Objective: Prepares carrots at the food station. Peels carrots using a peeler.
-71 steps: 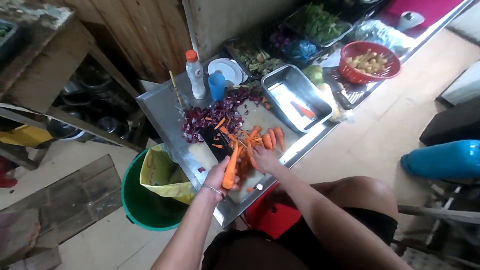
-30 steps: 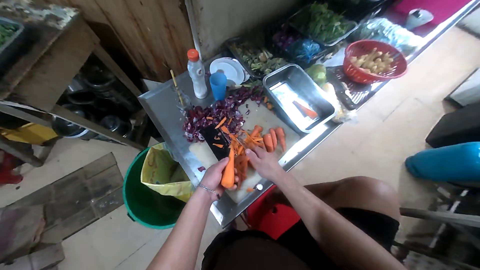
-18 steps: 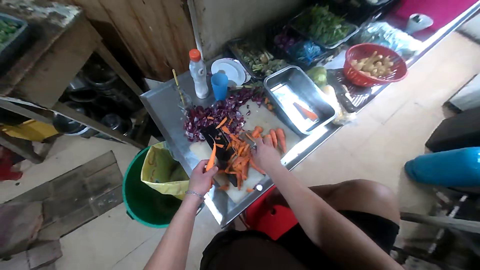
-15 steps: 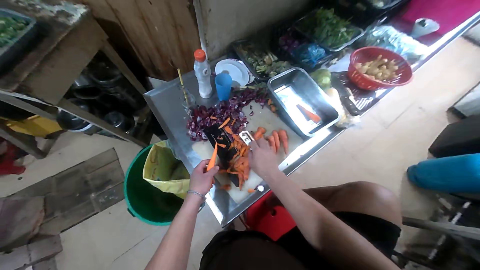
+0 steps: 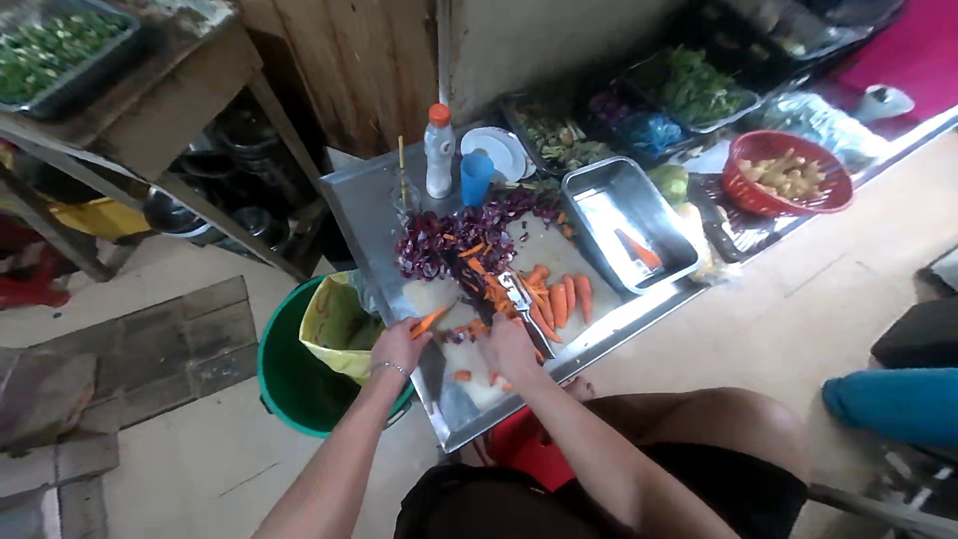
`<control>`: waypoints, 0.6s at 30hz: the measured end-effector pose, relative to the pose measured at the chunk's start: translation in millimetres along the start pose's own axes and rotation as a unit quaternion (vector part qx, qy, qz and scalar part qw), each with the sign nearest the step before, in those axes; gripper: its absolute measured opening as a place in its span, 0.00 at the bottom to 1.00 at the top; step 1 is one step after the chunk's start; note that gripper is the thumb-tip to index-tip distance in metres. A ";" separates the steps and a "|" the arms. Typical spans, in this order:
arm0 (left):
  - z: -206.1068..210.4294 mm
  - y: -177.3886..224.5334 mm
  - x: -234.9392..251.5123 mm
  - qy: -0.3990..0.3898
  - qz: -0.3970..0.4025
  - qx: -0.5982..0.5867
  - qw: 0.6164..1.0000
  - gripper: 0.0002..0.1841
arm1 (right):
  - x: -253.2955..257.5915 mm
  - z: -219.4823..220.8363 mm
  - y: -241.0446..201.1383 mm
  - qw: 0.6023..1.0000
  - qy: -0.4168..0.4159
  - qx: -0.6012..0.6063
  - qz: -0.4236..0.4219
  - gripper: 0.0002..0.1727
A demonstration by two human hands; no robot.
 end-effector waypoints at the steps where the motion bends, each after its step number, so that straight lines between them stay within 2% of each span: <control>1: 5.9 -0.6 6.7 -0.015 0.011 0.016 1.000 0.21 | -1.3 -3.2 6.5 1.000 0.012 0.016 -0.001 0.25; 4: 17.6 5.8 19.6 -0.050 0.020 0.067 0.996 0.25 | -10.6 -5.5 18.0 0.998 0.033 0.042 -0.029 0.22; 7: 22.9 6.7 26.8 -0.061 0.016 0.105 0.992 0.30 | -16.4 2.4 18.2 0.996 0.010 0.058 -0.062 0.27; 12: 26.1 6.5 34.2 -0.065 0.028 0.129 0.989 0.30 | -3.9 28.8 11.2 0.991 -0.030 0.080 -0.101 0.29; 18: 25.2 7.0 33.3 -0.057 0.026 0.126 0.990 0.29 | 2.2 38.0 10.2 0.989 -0.025 0.092 -0.117 0.31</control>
Point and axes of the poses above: each hand's wrist, its own x-axis towards the middle knuckle, its own z-axis out of the palm, y = z × x, the point moved 9 cm from there along x, towards the middle knuckle, and after that the axes turned 14 degrees about -y, right-handed, at the moved point
